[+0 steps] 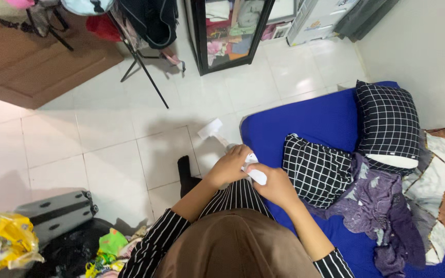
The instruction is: The person uses a white handheld vacuum cleaner to clean the tiled floor in a cluttered room. They move the vacuum back and forth across the floor, navigating around a bed, a glass cabinet, and piles of clothes.
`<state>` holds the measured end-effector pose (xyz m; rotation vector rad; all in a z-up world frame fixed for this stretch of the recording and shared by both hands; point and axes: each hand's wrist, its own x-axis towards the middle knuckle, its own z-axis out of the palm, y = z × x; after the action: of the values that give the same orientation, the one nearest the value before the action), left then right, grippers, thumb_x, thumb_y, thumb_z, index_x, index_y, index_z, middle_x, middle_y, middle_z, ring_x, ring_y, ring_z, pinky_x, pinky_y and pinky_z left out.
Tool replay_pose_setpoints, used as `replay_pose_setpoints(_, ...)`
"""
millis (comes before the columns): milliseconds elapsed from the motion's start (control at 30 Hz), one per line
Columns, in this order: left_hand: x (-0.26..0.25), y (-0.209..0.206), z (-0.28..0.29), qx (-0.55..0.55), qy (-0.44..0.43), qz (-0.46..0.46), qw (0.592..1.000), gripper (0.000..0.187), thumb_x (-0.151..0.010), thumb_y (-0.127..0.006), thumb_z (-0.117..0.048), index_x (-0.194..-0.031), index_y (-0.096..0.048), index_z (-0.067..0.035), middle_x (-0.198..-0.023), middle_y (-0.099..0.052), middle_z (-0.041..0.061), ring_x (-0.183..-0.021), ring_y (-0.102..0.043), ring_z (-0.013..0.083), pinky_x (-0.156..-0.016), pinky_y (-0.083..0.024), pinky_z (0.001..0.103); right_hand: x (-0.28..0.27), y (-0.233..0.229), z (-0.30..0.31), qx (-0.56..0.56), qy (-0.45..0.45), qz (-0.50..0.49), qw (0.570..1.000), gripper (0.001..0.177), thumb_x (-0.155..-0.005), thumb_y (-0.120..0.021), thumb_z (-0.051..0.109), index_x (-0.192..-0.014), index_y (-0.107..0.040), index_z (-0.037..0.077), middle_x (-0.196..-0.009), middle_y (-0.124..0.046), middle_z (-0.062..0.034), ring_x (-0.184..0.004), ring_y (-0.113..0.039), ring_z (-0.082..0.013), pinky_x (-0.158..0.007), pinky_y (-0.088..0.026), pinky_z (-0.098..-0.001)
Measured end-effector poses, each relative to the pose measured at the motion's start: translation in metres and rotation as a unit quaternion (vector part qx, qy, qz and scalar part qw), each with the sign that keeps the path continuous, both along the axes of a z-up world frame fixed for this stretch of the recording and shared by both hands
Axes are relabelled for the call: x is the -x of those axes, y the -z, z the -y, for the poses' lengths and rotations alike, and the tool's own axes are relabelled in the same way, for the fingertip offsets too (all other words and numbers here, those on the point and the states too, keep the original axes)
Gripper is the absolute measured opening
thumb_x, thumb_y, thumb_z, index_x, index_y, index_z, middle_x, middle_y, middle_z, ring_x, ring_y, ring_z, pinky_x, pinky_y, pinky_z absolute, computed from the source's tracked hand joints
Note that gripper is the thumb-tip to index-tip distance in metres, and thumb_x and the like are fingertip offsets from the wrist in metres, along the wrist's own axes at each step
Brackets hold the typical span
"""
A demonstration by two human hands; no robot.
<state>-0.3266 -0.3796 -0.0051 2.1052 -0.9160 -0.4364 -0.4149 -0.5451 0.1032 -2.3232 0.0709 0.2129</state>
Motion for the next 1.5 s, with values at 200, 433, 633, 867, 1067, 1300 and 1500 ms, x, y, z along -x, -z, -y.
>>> replay_pose_setpoints(200, 0.024, 0.055, 0.007, -0.040, -0.053, 0.036, 0.997, 0.075, -0.074, -0.084, -0.022, -0.138, -0.048, -0.006, -0.152, -0.034, 0.036, -0.138, -0.036, 0.0511, -0.107, -0.041, 0.052, 0.027, 0.044, 0.005, -0.045, 0.004, 0.009, 0.999, 0.042, -0.076, -0.068, 0.009, -0.115, -0.075, 0.023, -0.086, -0.075, -0.0183, -0.077, -0.074, -0.0364, -0.070, -0.058, -0.0421)
replay_pose_setpoints(433, 0.055, 0.061, -0.011, -0.011, -0.053, 0.011, 0.998, 0.073, -0.076, -0.080, -0.017, -0.141, -0.049, -0.006, -0.148, -0.045, 0.028, -0.147, -0.033, 0.0463, -0.113, -0.039, 0.052, 0.047, 0.046, -0.001, -0.043, -0.037, 0.049, 0.997, 0.043, -0.073, -0.068, 0.009, -0.114, -0.075, 0.021, -0.095, -0.077, -0.0163, -0.079, -0.073, -0.0372, -0.075, -0.058, -0.0430)
replay_pose_setpoints(633, 0.097, -0.004, 0.031, -0.003, 0.009, -0.026, 1.000, 0.067, -0.079, -0.080, -0.022, -0.137, -0.051, -0.006, -0.138, -0.054, 0.019, -0.134, -0.048, 0.0370, -0.112, -0.044, 0.046, 0.098, -0.019, 0.034, -0.015, 0.000, -0.010, 1.000, 0.039, -0.076, -0.070, 0.014, -0.114, -0.075, 0.024, -0.086, -0.075, -0.0185, -0.078, -0.075, -0.0350, -0.073, -0.059, -0.0416)
replay_pose_setpoints(867, 0.138, -0.020, 0.042, 0.032, 0.035, -0.016, 0.999, 0.073, -0.074, -0.084, -0.020, -0.137, -0.050, -0.008, -0.140, -0.049, 0.018, -0.135, -0.047, 0.0370, -0.108, -0.045, 0.045, 0.151, -0.024, 0.034, 0.000, 0.070, 0.033, 0.997, 0.040, -0.075, -0.069, 0.013, -0.112, -0.076, 0.025, -0.083, -0.075, -0.0188, -0.073, -0.075, -0.0354, -0.069, -0.059, -0.0412)
replay_pose_setpoints(1067, 0.159, 0.004, 0.004, 0.040, -0.014, -0.001, 0.999, 0.070, -0.073, -0.084, -0.016, -0.135, -0.051, -0.012, -0.142, -0.050, 0.018, -0.139, -0.047, 0.0389, -0.107, -0.048, 0.045, 0.166, 0.004, -0.002, 0.003, 0.055, 0.053, 0.997, 0.037, -0.075, -0.074, 0.015, -0.110, -0.076, 0.025, -0.082, -0.073, -0.0200, -0.076, -0.073, -0.0378, -0.070, -0.059, -0.0445)
replay_pose_setpoints(1300, 0.215, 0.055, -0.014, 0.008, -0.072, 0.056, 0.996, 0.071, -0.072, -0.087, -0.018, -0.135, -0.054, -0.014, -0.148, -0.047, 0.021, -0.142, -0.043, 0.0432, -0.113, -0.043, 0.048, 0.218, 0.033, -0.027, 0.012, 0.020, 0.022, 0.999, 0.041, -0.072, -0.073, 0.012, -0.112, -0.075, 0.024, -0.083, -0.075, -0.0196, -0.080, -0.072, -0.0399, -0.074, -0.056, -0.0478)
replay_pose_setpoints(1500, 0.295, 0.038, 0.003, -0.019, -0.032, 0.032, 0.999, 0.072, -0.074, -0.085, -0.020, -0.138, -0.052, -0.014, -0.150, -0.048, 0.023, -0.143, -0.042, 0.0447, -0.114, -0.041, 0.051, 0.304, 0.029, -0.010, 0.005, 0.042, 0.007, 0.999, 0.042, -0.073, -0.074, 0.014, -0.114, -0.074, 0.024, -0.085, -0.074, -0.0213, -0.080, -0.073, -0.0392, -0.073, -0.058, -0.0456)
